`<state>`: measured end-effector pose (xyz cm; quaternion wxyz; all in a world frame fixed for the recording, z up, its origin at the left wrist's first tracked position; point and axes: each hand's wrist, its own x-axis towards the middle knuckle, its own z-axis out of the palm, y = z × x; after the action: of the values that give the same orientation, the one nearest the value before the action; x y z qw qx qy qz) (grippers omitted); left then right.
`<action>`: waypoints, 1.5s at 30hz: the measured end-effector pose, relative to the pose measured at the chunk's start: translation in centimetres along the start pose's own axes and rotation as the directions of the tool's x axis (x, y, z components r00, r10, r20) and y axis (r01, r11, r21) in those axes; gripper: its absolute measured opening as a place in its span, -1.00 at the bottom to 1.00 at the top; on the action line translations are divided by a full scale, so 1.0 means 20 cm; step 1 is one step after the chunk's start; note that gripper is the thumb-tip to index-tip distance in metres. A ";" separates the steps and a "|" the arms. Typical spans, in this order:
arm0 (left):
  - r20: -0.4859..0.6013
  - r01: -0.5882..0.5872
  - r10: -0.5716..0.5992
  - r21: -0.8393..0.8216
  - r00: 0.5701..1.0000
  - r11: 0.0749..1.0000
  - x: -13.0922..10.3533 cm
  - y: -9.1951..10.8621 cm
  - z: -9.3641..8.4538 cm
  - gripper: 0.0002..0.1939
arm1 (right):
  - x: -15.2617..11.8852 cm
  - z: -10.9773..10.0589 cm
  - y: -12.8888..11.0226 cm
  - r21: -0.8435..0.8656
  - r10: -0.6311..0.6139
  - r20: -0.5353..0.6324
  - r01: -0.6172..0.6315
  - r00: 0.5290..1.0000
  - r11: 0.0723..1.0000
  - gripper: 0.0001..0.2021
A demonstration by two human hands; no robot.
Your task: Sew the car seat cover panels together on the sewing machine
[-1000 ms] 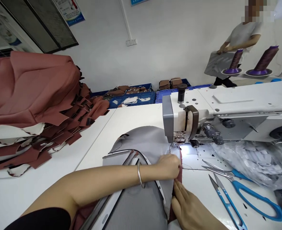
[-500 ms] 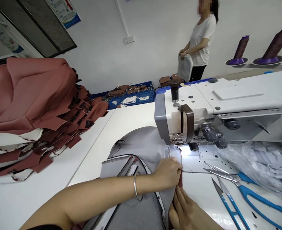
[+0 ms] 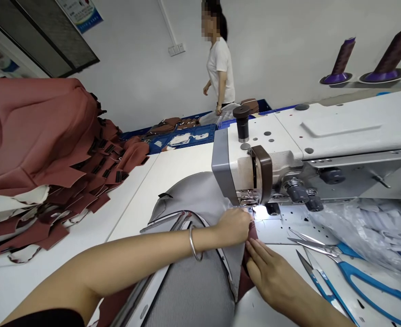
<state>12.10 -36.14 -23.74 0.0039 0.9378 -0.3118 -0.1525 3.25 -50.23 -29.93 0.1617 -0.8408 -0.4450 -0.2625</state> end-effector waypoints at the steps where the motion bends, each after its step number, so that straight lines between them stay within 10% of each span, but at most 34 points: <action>1: 0.007 -0.028 0.028 0.045 1.000 0.999 0.00 0.00 -0.01 -0.85 | 0.00 0.00 0.01 0.014 -0.003 0.010 0.003 1.000 1.000 -0.81; 19: -0.123 -0.059 0.075 0.130 0.990 0.990 -0.02 0.06 0.07 -0.87 | 0.00 -0.01 0.07 -0.028 -0.018 0.091 0.020 0.996 0.999 -0.82; 35: 0.081 0.110 -0.106 -0.046 0.991 0.993 0.02 0.02 -0.08 -0.82 | 0.00 -0.02 0.17 -0.023 -0.032 0.025 0.032 0.999 0.999 -0.73; 45: 0.162 -0.031 0.017 0.080 0.987 0.996 -0.03 0.04 -0.16 -0.81 | 0.15 -0.05 -0.12 -0.275 -0.223 -0.068 0.196 0.972 0.941 -0.69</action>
<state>12.11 -36.66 -20.50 -0.0581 0.9180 -0.3284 -0.2147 2.38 -47.46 -27.30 0.0401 -0.7887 -0.4843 -0.3766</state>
